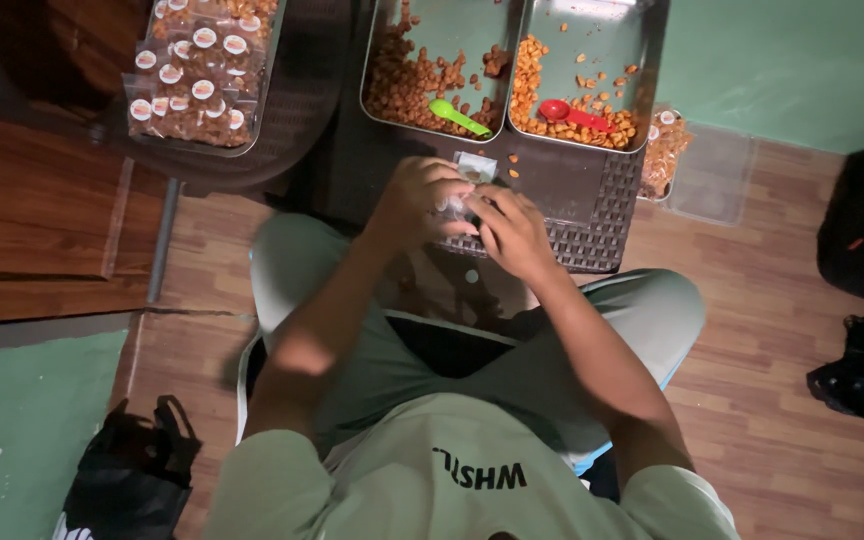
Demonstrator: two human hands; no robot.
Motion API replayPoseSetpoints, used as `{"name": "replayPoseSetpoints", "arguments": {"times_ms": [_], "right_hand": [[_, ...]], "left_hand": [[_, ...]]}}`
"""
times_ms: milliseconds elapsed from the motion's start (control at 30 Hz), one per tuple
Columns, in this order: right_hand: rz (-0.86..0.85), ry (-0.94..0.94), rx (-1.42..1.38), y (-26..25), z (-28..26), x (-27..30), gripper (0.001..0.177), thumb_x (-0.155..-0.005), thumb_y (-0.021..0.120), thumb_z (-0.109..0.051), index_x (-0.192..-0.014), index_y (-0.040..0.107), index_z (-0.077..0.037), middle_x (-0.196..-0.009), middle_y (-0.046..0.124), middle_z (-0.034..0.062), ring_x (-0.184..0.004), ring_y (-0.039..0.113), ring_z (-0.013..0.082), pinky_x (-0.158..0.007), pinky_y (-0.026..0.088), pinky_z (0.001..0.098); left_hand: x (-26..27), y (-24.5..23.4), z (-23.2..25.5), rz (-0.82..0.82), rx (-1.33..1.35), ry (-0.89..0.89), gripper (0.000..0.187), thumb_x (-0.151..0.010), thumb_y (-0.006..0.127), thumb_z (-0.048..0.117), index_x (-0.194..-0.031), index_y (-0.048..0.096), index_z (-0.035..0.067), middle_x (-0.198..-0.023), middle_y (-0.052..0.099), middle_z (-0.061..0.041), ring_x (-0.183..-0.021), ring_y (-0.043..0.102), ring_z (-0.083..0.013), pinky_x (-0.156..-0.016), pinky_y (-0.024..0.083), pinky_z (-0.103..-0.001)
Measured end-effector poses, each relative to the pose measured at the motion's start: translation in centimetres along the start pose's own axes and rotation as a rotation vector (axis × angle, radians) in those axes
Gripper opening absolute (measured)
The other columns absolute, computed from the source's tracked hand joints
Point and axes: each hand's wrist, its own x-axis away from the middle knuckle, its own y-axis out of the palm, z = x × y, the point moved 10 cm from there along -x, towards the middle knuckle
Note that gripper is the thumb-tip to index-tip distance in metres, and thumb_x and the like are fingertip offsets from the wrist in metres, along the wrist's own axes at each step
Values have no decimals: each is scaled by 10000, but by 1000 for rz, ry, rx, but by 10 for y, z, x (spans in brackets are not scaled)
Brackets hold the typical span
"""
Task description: A person is manually filling small plastic bags with snacks using a small spoon from a metal tray.
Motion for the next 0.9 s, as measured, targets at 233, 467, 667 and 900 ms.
{"name": "replayPoseSetpoints", "arguments": {"times_ms": [233, 467, 667, 900], "right_hand": [[24, 38, 5, -10, -2, -9, 289, -1015, 507, -95, -1216, 706, -36, -1134, 668, 201, -845, 677, 407, -664, 521, 491], [60, 83, -108, -16, 6, -10, 288, -1030, 488, -138, -1164, 735, -74, -1208, 645, 206, -882, 681, 430, -744, 552, 523], [63, 198, -118, -23, 23, -8, 305, -1051, 463, -198, -1119, 751, -125, -1260, 633, 176, -936, 693, 421, -791, 568, 536], [69, 331, -127, -34, 47, -9, 317, -982, 502, -46, -1102, 765, -174, -1266, 608, 164, -951, 677, 426, -802, 574, 569]], "left_hand": [[-8, 3, 1, 33, 43, 10, 557, -856, 745, 667, -1146, 710, 192, -1036, 696, -18, -994, 670, -232, -911, 457, -414], [-23, -4, 1, 84, -57, 87, 418, -855, 816, 540, -1073, 716, 197, -969, 686, 3, -850, 654, -212, -837, 461, -384], [-56, -11, 11, 59, 43, 109, 370, -810, 887, 418, -1030, 737, 162, -948, 705, -19, -846, 676, -230, -831, 471, -391], [-78, 14, -4, -59, 136, 96, 427, -763, 924, 402, -1054, 756, 140, -965, 719, -40, -878, 696, -244, -891, 470, -400]]}}
